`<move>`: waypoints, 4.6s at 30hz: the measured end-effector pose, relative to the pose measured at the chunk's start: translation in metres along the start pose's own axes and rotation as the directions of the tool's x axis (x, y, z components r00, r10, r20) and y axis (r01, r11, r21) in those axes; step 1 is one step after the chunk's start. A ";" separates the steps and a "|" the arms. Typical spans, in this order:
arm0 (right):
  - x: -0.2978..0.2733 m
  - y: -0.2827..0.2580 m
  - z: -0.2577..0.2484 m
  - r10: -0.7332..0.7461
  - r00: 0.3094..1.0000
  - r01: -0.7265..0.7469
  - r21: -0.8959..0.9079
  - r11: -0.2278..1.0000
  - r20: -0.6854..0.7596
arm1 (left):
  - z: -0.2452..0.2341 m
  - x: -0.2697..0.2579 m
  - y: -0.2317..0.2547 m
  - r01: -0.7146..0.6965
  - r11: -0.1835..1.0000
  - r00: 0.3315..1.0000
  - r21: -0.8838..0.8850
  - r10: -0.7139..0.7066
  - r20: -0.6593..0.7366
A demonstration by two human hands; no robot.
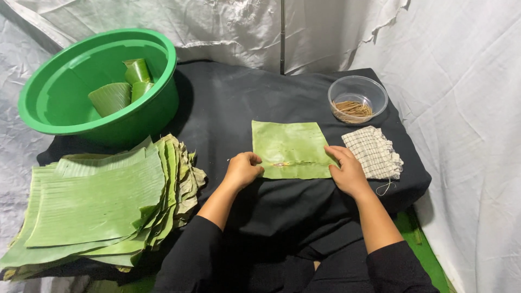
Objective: Picking up a banana leaf, cleaning it with a cloth, and folding it into a cone shape for food packaging.
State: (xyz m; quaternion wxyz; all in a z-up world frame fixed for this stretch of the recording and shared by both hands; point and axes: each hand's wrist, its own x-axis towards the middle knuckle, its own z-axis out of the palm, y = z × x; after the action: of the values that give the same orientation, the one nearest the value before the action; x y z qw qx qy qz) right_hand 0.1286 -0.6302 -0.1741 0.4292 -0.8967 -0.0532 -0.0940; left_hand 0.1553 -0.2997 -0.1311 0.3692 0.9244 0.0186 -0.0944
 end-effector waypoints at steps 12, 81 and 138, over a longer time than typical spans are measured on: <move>0.016 -0.009 -0.035 -0.273 0.890 -0.001 -0.600 0.800 -0.366 | -0.009 -0.001 -0.006 -0.170 0.985 0.985 0.010 0.170 -0.032; 0.040 -0.078 0.050 0.062 0.997 -0.071 -0.538 0.840 -0.036 | -0.014 0.005 -0.008 -0.059 0.994 0.994 -0.095 0.067 0.089; 0.012 -0.039 0.023 0.122 0.993 -0.108 -0.538 0.836 -0.011 | -0.015 0.000 -0.003 -0.113 0.992 0.991 -0.049 0.116 0.065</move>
State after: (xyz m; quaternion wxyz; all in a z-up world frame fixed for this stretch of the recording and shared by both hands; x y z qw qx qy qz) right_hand 0.1364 -0.5875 -0.1556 0.1652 -0.9836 0.0241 -0.0685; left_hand 0.1577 -0.2870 -0.1228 0.3954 0.9115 -0.0446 -0.1039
